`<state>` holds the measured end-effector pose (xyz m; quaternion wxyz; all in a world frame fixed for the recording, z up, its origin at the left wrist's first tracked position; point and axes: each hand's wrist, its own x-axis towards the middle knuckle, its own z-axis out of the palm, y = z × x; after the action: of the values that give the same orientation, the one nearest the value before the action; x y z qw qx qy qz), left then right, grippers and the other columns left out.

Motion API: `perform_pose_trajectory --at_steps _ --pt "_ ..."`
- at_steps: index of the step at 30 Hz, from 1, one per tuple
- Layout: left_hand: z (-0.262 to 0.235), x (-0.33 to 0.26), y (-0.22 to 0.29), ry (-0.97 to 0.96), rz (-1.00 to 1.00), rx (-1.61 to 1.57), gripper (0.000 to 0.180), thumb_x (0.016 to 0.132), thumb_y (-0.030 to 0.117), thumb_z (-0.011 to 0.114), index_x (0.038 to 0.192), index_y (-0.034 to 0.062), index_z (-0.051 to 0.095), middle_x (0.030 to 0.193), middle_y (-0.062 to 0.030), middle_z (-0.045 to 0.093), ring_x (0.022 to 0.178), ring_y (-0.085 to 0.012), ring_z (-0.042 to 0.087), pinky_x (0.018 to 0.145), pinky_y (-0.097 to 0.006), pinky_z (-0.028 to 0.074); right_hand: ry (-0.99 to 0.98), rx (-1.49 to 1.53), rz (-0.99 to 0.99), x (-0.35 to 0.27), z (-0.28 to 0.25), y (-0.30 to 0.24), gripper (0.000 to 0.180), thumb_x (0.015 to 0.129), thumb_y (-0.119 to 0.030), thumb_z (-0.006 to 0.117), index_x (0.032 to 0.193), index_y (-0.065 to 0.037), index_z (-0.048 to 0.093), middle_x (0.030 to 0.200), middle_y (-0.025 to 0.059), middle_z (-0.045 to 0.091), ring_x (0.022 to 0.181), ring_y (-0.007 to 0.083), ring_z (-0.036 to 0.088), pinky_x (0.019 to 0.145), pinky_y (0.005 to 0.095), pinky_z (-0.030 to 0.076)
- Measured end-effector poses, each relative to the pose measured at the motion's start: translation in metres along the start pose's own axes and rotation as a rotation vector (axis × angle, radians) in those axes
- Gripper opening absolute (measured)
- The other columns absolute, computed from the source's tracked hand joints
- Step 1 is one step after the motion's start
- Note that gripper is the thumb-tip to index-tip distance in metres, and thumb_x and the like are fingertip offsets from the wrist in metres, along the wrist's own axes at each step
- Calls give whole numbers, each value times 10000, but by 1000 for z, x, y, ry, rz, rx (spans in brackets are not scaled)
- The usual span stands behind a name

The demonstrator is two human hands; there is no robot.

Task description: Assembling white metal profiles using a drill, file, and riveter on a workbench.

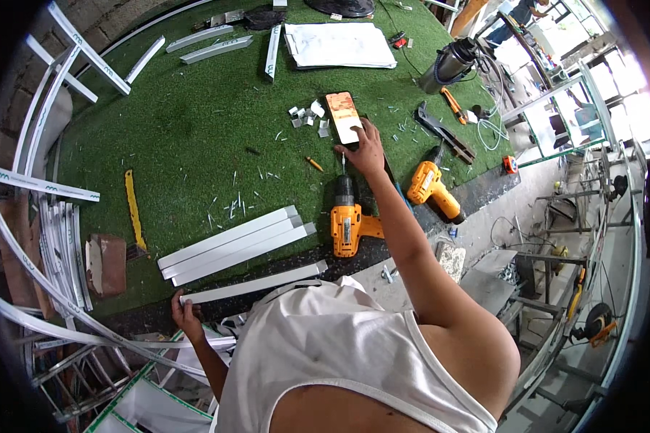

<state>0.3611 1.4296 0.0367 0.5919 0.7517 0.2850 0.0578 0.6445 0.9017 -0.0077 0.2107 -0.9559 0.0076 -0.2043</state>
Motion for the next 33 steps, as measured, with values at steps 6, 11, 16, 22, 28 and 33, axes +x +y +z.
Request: perform_pose_trajectory --at_steps 6,11,16,22,28,33 --pt "5 0 2 41 18 -20 346 858 39 471 1187 80 569 667 -8 538 518 -75 453 489 -201 365 -4 -107 -104 2 -1 0 687 700 -481 728 1237 -96 540 1367 153 416 1234 342 411 1006 407 380" --pt "5 0 0 42 36 -13 350 855 36 472 1189 79 568 672 -13 543 517 -81 459 486 -204 367 -19 -168 -125 2 -1 2 792 702 -508 717 1310 -62 475 1372 162 417 1237 356 413 1014 416 372" --pt "4 1 -2 44 26 -34 349 853 44 476 1188 80 568 674 -13 543 519 -82 461 486 -205 366 31 34 12 6 0 -2 892 681 -545 720 1327 -5 426 1349 173 445 1229 363 425 1024 418 360" --pt "2 1 -1 29 31 -11 345 850 50 483 1184 73 566 668 -9 534 519 -79 459 487 -205 365 -50 -55 20 17 -11 -6 985 612 -539 777 1332 19 401 1323 183 479 1217 347 453 1021 402 371" --pt "-2 4 -9 3 10 -51 351 857 67 489 1201 72 555 702 -3 537 537 -81 471 509 -214 382 -175 -78 88 26 -15 -3 1075 576 -592 776 1355 25 366 1328 198 472 1222 349 445 1034 395 355" --pt "-1 2 -10 -2 25 -79 360 856 66 492 1212 70 549 747 -9 552 558 -81 473 529 -209 387 -170 -71 118 28 -11 1 1138 564 -628 764 1370 48 330 1343 223 446 1220 353 442 1043 395 341"
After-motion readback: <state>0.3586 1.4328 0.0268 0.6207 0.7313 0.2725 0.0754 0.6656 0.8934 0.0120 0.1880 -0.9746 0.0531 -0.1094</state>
